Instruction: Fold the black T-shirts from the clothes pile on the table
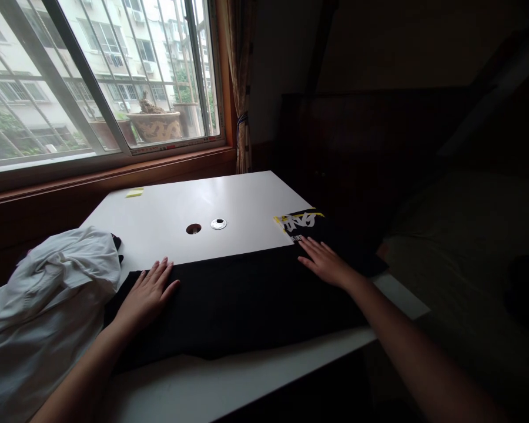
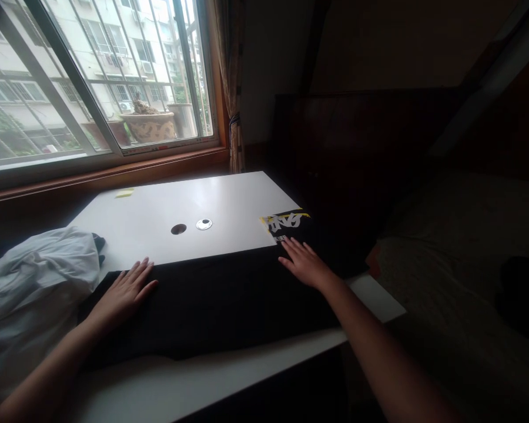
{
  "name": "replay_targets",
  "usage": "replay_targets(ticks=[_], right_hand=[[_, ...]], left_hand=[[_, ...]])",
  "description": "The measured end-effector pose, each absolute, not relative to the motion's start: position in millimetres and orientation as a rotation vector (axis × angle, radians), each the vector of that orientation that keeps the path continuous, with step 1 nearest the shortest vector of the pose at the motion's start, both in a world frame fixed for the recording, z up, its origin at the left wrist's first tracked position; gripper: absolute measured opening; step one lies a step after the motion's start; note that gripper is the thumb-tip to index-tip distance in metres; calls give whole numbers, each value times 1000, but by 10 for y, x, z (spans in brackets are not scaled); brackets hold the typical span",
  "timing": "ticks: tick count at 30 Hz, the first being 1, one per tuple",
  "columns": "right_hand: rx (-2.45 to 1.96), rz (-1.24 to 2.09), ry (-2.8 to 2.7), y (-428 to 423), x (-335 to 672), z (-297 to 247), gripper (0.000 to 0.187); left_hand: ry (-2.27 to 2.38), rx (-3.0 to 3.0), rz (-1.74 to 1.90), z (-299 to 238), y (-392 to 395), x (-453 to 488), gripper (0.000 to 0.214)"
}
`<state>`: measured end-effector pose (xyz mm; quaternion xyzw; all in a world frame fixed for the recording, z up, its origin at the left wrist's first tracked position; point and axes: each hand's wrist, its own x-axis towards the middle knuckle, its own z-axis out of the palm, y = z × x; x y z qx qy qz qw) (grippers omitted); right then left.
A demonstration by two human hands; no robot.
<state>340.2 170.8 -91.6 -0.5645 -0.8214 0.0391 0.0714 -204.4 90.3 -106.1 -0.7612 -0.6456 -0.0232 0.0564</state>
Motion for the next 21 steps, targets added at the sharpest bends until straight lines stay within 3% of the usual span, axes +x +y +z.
replay_targets(ticks=[6, 21], right_hand=[[-1782, 142, -2369, 1786, 3634, -1012, 67], [-1754, -147, -2095, 1855, 3720, -1167, 53]], left_hand=[[-2020, -2234, -98, -1120, 885, -2159, 68], [-2078, -2113, -24, -1077, 815, -2073, 67]])
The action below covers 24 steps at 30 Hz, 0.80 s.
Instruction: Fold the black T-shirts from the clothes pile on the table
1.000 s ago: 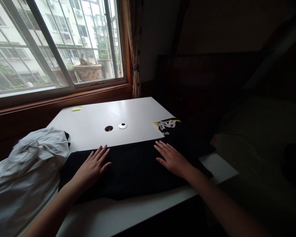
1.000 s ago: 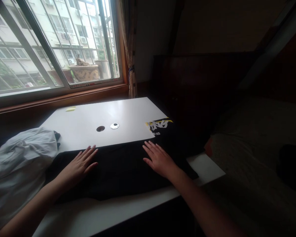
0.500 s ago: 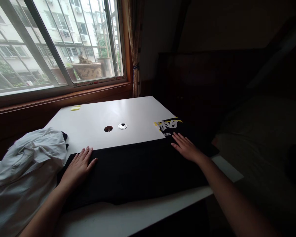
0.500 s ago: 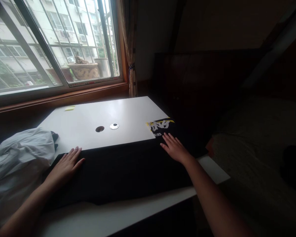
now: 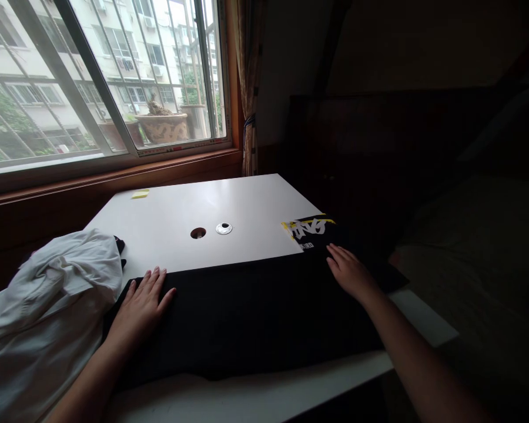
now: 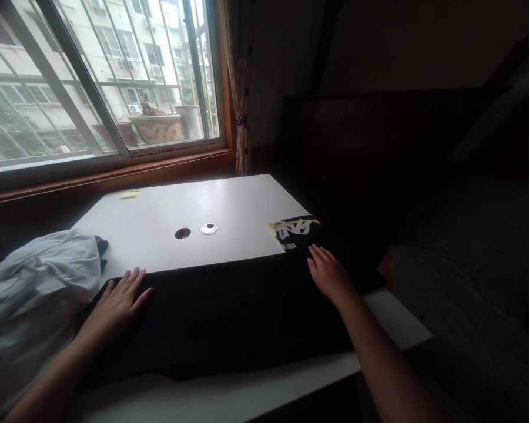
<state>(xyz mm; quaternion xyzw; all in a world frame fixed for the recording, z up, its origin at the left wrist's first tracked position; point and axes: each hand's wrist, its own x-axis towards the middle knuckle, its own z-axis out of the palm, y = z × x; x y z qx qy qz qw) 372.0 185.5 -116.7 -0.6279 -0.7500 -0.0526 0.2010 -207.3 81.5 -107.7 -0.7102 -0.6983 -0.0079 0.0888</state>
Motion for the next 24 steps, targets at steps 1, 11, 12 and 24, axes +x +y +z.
replay_targets(ticks=[1, 11, 12, 24], right_hand=[[-1742, -182, -2071, 1846, 3721, -1160, 52], [-1740, -411, -1918, 1805, 3747, -1124, 42], [-1733, -408, -1914, 1802, 3744, -1122, 42], [-1958, -210, -1813, 1804, 3738, -1114, 42]], left_hand=[[-2088, -2098, -19, -1071, 810, -2064, 68], [-2105, -2012, 17, -1054, 781, -2017, 67], [-2106, -2008, 8, -1056, 780, -2017, 67], [-2092, -1981, -63, -1055, 779, -2128, 68]])
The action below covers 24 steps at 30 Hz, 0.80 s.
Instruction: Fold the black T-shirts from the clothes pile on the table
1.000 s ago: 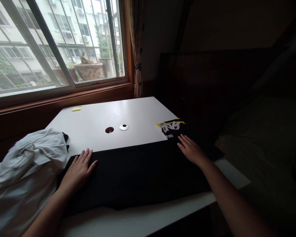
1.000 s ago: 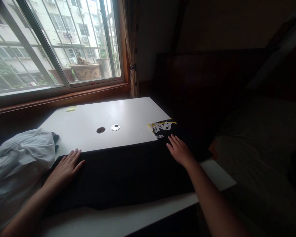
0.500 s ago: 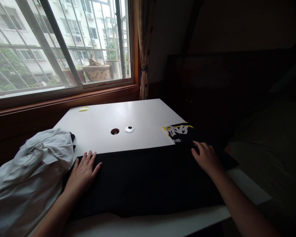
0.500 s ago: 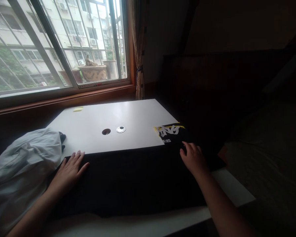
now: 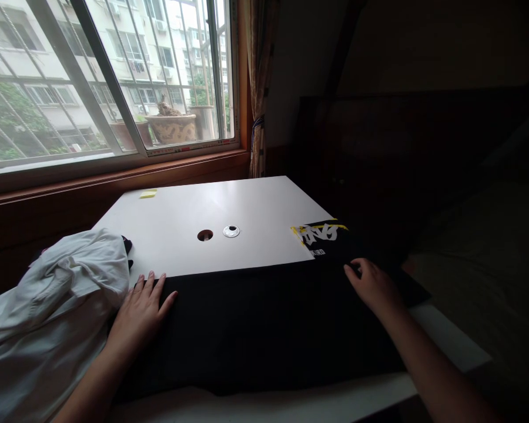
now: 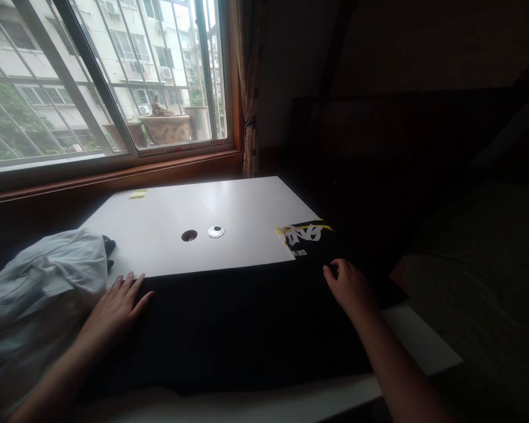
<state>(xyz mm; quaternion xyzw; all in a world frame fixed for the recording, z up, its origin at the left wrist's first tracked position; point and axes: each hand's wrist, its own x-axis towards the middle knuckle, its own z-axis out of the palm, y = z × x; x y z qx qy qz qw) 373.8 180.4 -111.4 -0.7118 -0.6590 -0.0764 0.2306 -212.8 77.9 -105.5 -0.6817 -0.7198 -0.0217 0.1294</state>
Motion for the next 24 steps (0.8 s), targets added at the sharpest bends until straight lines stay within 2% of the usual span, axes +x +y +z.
replay_targets(ticks=[6, 14, 19, 24], right_hand=[[-1950, -89, -1748, 1805, 3756, -1088, 45], [-1679, -22, -1824, 1806, 3800, -920, 40], [-1715, 13, -1798, 1986, 3875, -767, 39], [-1849, -21, -1731, 2235, 4067, -716, 35]], left_hand=[[-2094, -1979, -57, -1080, 785, -2144, 67], [-2117, -1980, -45, -1020, 770, -2121, 66], [-2119, -1954, -21, -993, 727, -2028, 62], [-1830, -2222, -105, -927, 675, -1631, 60]])
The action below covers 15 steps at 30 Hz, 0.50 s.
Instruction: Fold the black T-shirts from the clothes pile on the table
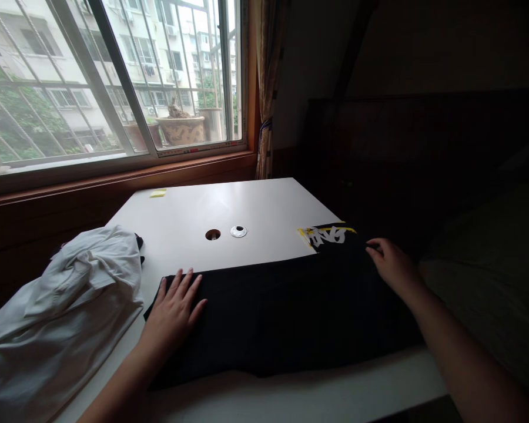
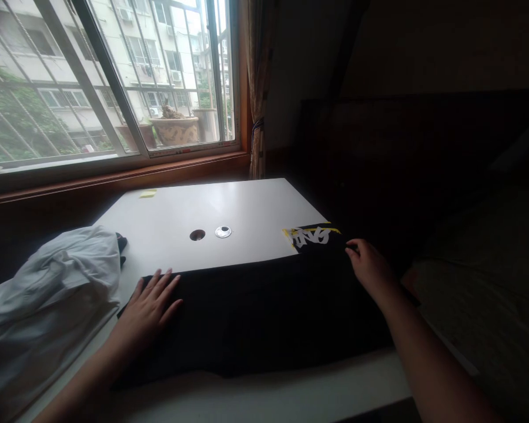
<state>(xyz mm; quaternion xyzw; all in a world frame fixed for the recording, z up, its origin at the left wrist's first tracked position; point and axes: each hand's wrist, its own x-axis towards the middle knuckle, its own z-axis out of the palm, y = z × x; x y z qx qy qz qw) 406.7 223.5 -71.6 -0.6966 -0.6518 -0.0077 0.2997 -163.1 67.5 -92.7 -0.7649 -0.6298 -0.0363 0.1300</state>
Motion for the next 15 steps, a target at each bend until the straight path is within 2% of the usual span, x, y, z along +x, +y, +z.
replay_targets(ticks=[4, 15], right_hand=[[-1938, -19, -1729, 2296, 4113, -851, 37], [-1989, -136, -1773, 2239, 4058, -1094, 41]], left_hand=[[-1746, -2392, -192, -959, 704, -1465, 58], [-1923, -2224, -197, -1113, 811, -1778, 70]])
